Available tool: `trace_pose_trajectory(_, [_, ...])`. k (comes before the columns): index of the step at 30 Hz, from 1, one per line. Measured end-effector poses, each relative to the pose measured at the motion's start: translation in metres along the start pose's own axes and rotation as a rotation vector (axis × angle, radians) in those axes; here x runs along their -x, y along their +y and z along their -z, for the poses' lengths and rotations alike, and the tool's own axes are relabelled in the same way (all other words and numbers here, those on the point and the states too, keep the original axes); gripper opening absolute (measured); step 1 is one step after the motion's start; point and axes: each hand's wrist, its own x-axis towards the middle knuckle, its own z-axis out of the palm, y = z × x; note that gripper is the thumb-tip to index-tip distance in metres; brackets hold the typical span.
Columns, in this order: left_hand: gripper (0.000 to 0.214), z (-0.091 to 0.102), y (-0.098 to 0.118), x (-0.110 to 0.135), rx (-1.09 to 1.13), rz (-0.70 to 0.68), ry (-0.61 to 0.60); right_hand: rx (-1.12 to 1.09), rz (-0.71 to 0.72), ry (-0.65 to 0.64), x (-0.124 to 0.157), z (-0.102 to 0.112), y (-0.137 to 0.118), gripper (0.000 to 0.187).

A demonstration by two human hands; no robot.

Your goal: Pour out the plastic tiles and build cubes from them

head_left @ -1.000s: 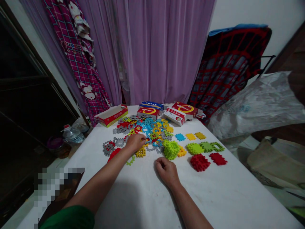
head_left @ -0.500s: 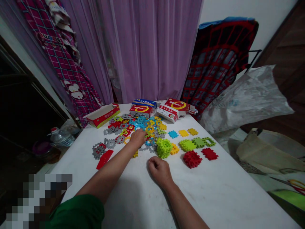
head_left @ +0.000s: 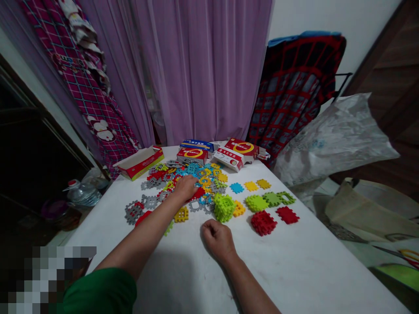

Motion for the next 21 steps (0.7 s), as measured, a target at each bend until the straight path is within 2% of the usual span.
trace_pose_trajectory(2, [0.031, -0.003, 0.012, -0.010, 0.058, -0.067, -0.005, 0.000, 0.007, 0.001, 0.000, -0.001, 0.002, 0.021])
trace_pose_trajectory(5, [0.027, -0.010, 0.021, -0.022, 0.072, -0.070, -0.012, -0.002, 0.023, 0.004, 0.001, -0.003, 0.006, 0.021])
trace_pose_trajectory(9, [0.026, -0.018, 0.010, -0.023, 0.080, -0.061, -0.013, -0.003, 0.043, -0.003, 0.002, -0.005, 0.011, 0.022])
trace_pose_trajectory(15, [0.022, -0.017, -0.036, -0.014, 0.109, -0.048, -0.032, -0.007, 0.055, -0.009, 0.004, -0.006, 0.011, 0.023])
trace_pose_trajectory(18, [0.027, -0.010, -0.071, -0.020, 0.104, 0.049, 0.019, -0.023, 0.074, -0.008, 0.004, -0.005, 0.011, 0.023])
trace_pose_trajectory(21, [0.036, -0.006, -0.114, -0.035, 0.080, 0.204, 0.091, -0.047, 0.090, 0.004, 0.006, -0.008, 0.015, 0.024])
